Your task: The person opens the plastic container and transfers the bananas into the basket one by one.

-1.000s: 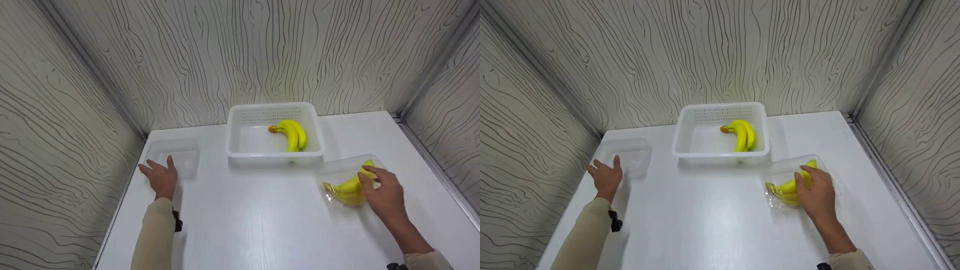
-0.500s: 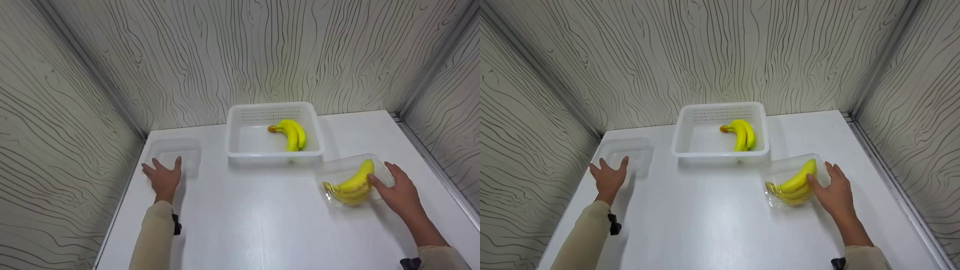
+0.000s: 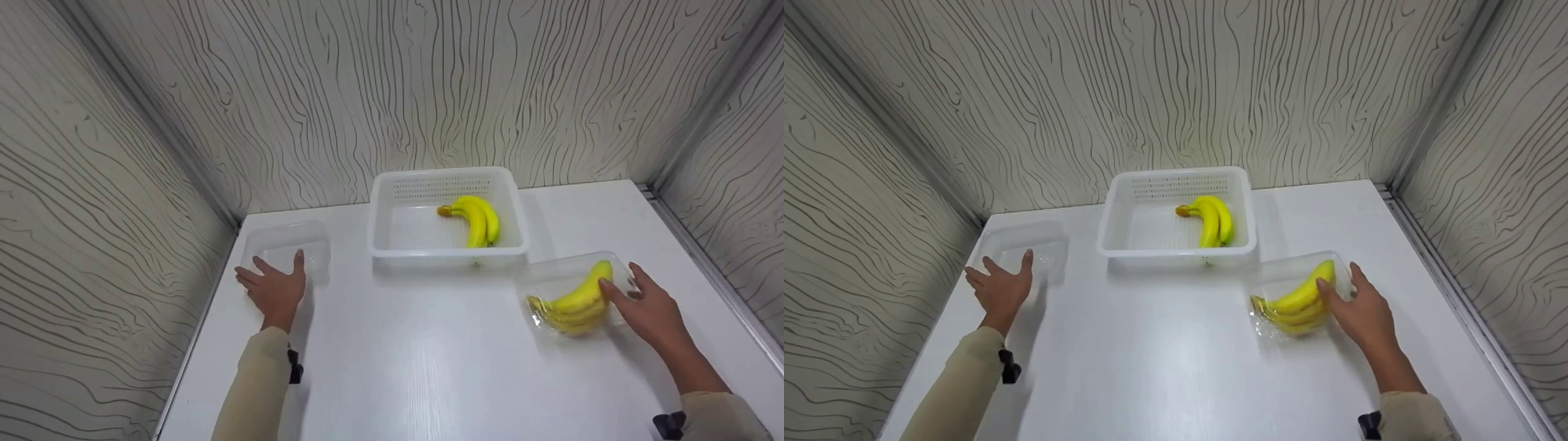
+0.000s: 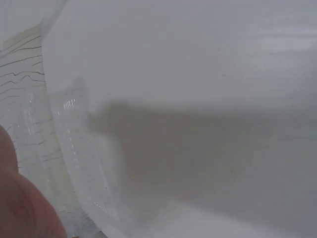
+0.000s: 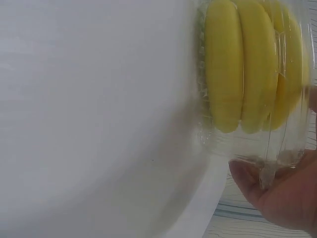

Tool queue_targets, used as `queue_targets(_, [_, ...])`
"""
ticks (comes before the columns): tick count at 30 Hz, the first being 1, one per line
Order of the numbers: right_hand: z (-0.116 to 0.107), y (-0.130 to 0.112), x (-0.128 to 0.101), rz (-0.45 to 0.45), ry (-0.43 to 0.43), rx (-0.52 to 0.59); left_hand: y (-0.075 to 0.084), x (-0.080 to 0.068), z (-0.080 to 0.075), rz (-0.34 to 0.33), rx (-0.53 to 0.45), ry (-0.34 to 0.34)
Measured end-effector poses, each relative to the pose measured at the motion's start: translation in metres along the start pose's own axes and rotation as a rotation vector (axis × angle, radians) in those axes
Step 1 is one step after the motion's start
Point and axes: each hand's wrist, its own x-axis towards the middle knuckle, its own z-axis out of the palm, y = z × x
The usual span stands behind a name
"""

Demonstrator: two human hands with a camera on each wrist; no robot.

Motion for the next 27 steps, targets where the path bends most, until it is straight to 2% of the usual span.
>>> queue_targets(5, [-0.002, 0.003, 0.000, -0.021, 0.017, -0.027, 0.012, -0.029, 0.011, 0.155, -0.060, 0.075])
queue_targets(9, [-0.003, 0.005, 0.000, -0.024, 0.018, -0.040, 0.025, -0.068, 0.030, 0.285, -0.127, 0.105])
queue_targets(12, [-0.003, 0.004, 0.000, -0.028, 0.014, -0.046, 0.034, -0.100, 0.046, 0.364, -0.163, 0.083])
queue_targets(15, [-0.004, 0.002, 0.000, -0.032, 0.006, -0.055, 0.043, -0.131, 0.064, 0.458, -0.183, 0.019])
queue_targets(19, [-0.003, 0.000, -0.001, -0.033, -0.011, -0.060, 0.056, -0.169, 0.083, 0.580, -0.235, -0.130])
queue_targets(23, [-0.002, 0.000, -0.006, -0.030, -0.007, -0.054, 0.079, -0.201, 0.092, 0.628, -0.276, -0.291])
queue_targets(27, [-0.001, 0.001, -0.015, -0.007, -0.001, -0.047, 0.106, -0.228, 0.094, 0.655, -0.238, -0.468])
